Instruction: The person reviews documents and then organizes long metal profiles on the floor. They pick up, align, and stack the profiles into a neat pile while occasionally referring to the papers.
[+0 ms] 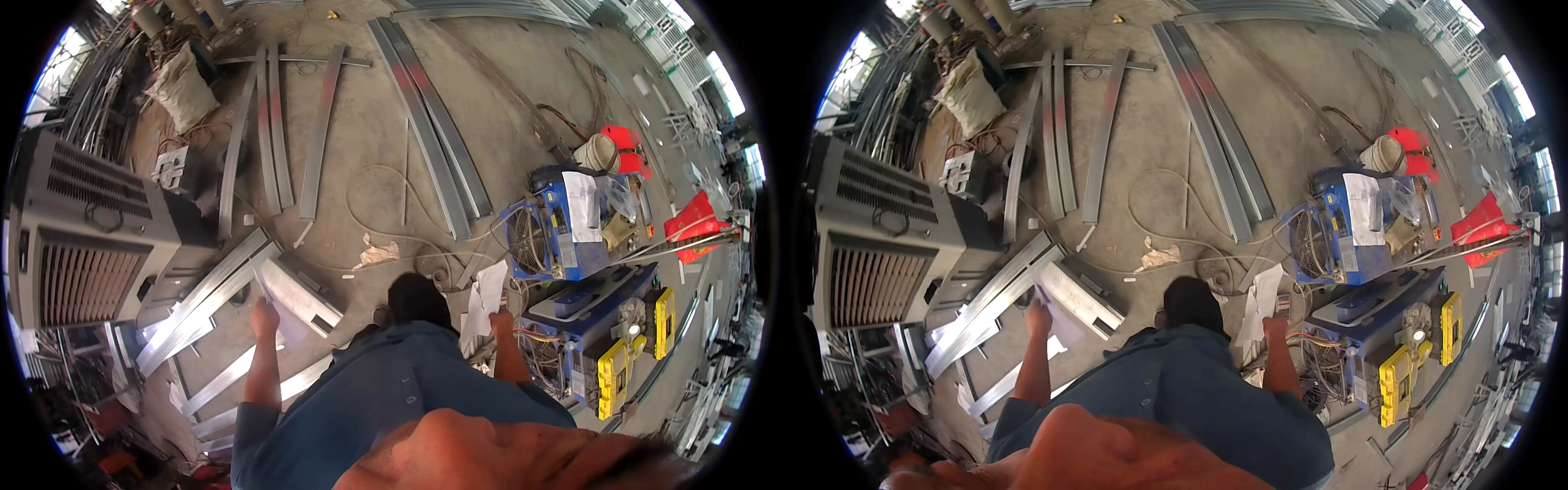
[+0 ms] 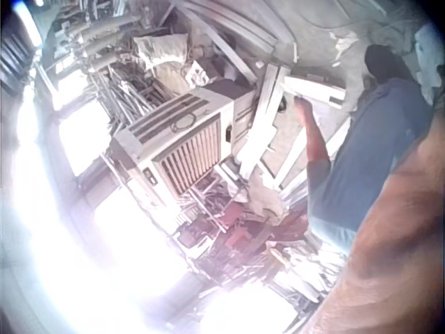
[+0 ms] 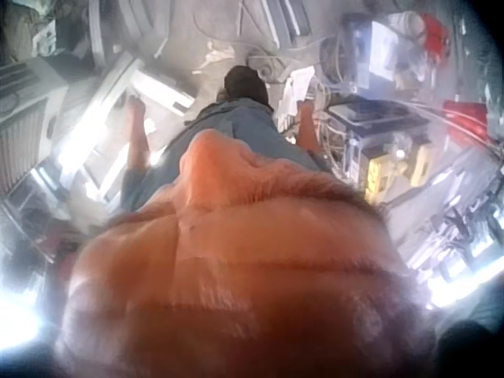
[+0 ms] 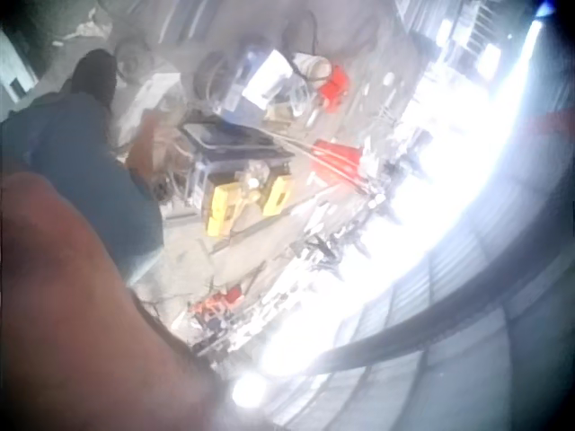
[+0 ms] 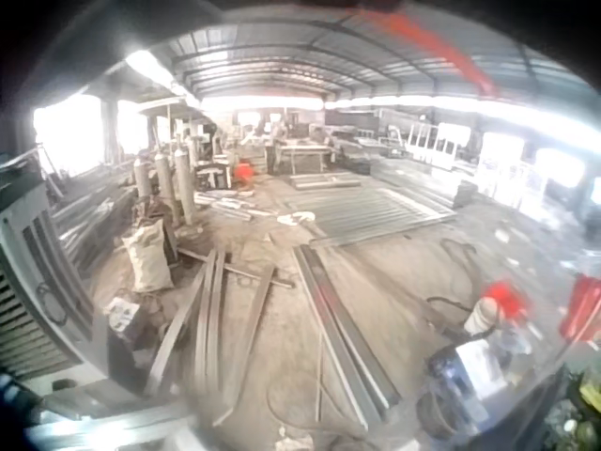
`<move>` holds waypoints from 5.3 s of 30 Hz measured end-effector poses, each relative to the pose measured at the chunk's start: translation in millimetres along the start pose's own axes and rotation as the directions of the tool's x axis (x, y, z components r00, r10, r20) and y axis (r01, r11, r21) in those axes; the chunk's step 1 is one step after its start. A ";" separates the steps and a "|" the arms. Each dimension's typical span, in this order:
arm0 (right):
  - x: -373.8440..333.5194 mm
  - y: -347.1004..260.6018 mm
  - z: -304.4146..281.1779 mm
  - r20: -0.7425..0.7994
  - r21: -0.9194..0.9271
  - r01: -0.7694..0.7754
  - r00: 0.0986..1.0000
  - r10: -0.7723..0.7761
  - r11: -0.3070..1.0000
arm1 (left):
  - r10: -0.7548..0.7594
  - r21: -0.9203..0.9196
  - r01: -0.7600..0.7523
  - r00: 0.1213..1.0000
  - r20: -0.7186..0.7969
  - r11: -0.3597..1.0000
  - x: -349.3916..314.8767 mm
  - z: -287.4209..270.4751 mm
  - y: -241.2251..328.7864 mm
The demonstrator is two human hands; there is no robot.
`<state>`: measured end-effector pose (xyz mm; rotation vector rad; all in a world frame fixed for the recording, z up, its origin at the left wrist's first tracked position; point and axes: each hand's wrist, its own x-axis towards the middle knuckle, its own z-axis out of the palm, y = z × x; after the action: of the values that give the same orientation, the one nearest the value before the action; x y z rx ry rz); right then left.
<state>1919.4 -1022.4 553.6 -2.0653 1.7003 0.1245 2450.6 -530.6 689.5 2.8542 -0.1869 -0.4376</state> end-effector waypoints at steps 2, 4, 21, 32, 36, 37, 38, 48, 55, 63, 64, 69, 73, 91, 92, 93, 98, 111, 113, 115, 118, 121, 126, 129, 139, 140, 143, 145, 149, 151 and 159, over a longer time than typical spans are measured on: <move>29.5 0.2 23.1 0.030 0.071 -0.173 0.985 0.171 0.982 | 0.001 -0.012 -0.001 1.000 0.013 1.000 67.7 -14.6 62.8; 38.9 -52.3 38.6 0.168 0.092 -0.255 0.957 0.237 0.963 | 0.045 -0.046 -0.046 0.999 -0.031 0.998 127.0 -31.2 91.2; 552.7 -716.9 -69.3 0.011 0.156 0.310 0.949 -0.315 0.938 | -0.067 -0.087 0.068 0.998 0.006 0.994 540.5 -48.0 318.4; 793.8 -1004.9 -73.2 -0.082 0.215 0.171 0.984 -0.157 0.962 | -0.294 -0.040 0.319 0.910 0.294 0.947 834.7 -57.4 411.4; 860.6 -1037.4 -72.5 -0.090 0.260 0.051 0.996 -0.029 0.964 | -0.248 -0.076 0.265 0.952 0.178 0.961 966.7 -124.2 453.8; 900.5 -1021.3 -64.0 -0.120 0.300 0.012 0.992 0.025 0.954 | -0.160 -0.108 0.170 0.983 0.095 0.980 1012.2 -128.4 479.6; 932.6 -1021.6 -57.6 -0.130 0.340 -0.019 0.989 0.067 0.940 | -0.130 -0.143 0.139 0.989 0.067 0.980 1053.3 -134.4 503.8; 1181.3 -1229.6 4.6 0.037 0.341 -0.196 0.980 0.196 0.919 | -0.120 -0.282 0.096 0.991 -0.068 0.955 1405.7 -175.9 703.0; 1391.5 -1588.3 -39.0 0.022 0.029 0.292 0.956 -0.293 0.956 | -0.362 -0.150 0.392 0.912 0.193 0.908 1525.4 -222.3 770.5; 1506.3 -1989.9 -79.1 0.040 0.219 0.518 0.842 -0.538 0.827 | -0.508 -0.158 0.540 0.837 0.203 0.827 1658.9 -231.6 814.3; 1513.4 -2026.8 -71.7 0.065 0.247 0.513 0.838 -0.542 0.822 | -0.522 -0.143 0.568 0.811 0.263 0.810 1681.1 -237.4 821.6; 1573.7 -2147.3 1.1 0.064 0.229 0.513 0.840 -0.538 0.828 | -0.552 -0.178 0.624 0.767 0.327 0.761 1821.8 -250.4 808.5; 1601.1 -2190.6 29.4 0.079 0.263 0.283 0.947 -0.312 0.923 | -0.609 -0.234 0.736 0.664 0.434 0.636 1979.2 -300.8 762.0; 1728.2 -2644.7 212.3 0.295 0.307 0.101 0.935 -0.195 0.946 | -0.357 -0.606 0.194 0.920 -0.160 0.772 2639.3 -597.4 838.5; 1756.1 -2678.9 221.4 0.250 0.284 0.166 0.938 -0.240 0.944 | -0.344 -0.606 0.169 0.921 -0.184 0.777 2672.8 -603.6 845.0; 1784.4 -2713.3 228.7 0.204 0.248 0.224 0.939 -0.277 0.942 | -0.321 -0.606 0.145 0.927 -0.193 0.782 2708.8 -613.3 853.3; 1793.4 -2953.0 227.6 0.182 0.147 0.488 0.841 -0.509 0.860 | -0.368 -0.544 0.204 0.906 -0.210 0.814 2823.5 -687.7 847.8; 1787.0 -3406.6 310.8 0.149 0.407 0.469 0.813 -0.563 0.784 | -0.195 -0.527 0.074 0.965 -0.177 0.847 3299.9 -774.8 808.9; 1788.9 -3435.4 321.9 0.144 0.453 0.370 0.867 -0.476 0.811 | -0.190 -0.473 0.088 0.967 -0.171 0.877 3369.9 -796.4 792.8; 1798.2 -3451.8 327.1 0.180 0.550 0.273 0.884 -0.432 0.789 | -0.184 -0.465 0.082 0.967 -0.179 0.882 3425.3 -825.7 780.3; 1798.9 -3488.5 337.3 0.291 0.404 0.154 0.913 -0.286 0.902 | -0.216 -0.471 0.097 0.954 -0.207 0.877 3493.0 -877.5 751.6; 1822.8 -3500.4 353.7 0.260 0.350 0.090 0.947 -0.189 0.932 | -0.270 -0.494 0.126 0.935 -0.232 0.860 3554.4 -918.2 733.8; 1829.7 -3568.4 407.8 0.321 0.380 0.066 0.926 -0.199 0.923 | -0.475 -0.547 0.247 0.817 -0.325 0.800 3616.9 -937.6 654.9; 1875.5 -3643.4 440.2 0.365 0.285 0.081 0.912 -0.186 0.955 | -0.542 -0.599 0.297 0.792 -0.281 0.744 3667.2 -934.7 608.4; 1915.8 -4100.2 597.9 0.384 0.008 0.572 0.756 -0.530 0.820 | -0.779 -0.467 0.634 0.575 -0.248 0.617 3826.9 -993.5 427.1; 1897.9 -4163.8 609.7 0.421 0.106 0.514 0.753 -0.506 0.851 | -0.786 -0.426 0.662 0.555 -0.274 0.616 3825.2 -1005.7 410.6; 1843.4 -4318.3 611.6 0.391 0.252 0.659 0.600 -0.698 0.709 | -0.851 -0.402 0.753 0.493 -0.181 0.522 3834.9 -1043.1 385.5; 1832.3 -4401.9 617.1 0.364 0.262 0.708 0.557 -0.747 0.656 | -0.885 -0.411 0.792 0.457 -0.093 0.452 3861.5 -1067.7 382.4; 1778.9 -4512.8 642.9 0.434 0.409 0.618 0.516 -0.738 0.672 | -0.938 -0.396 0.856 0.344 -0.043 0.332 3875.7 -1073.0 353.1; 1765.3 -4547.1 663.7 0.457 0.412 0.583 0.532 -0.712 0.700 | -0.943 -0.339 0.885 0.333 -0.023 0.320 3891.6 -1064.5 335.0; 1721.0 -4668.9 786.6 0.445 0.251 0.608 0.618 -0.648 0.753 | -0.939 -0.188 0.943 0.305 0.157 0.275 4025.1 -1077.0 192.3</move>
<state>6916.9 -1657.0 596.4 -2.1878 0.5897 0.3363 6577.8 -1129.8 616.5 2.3326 1.5779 -0.6032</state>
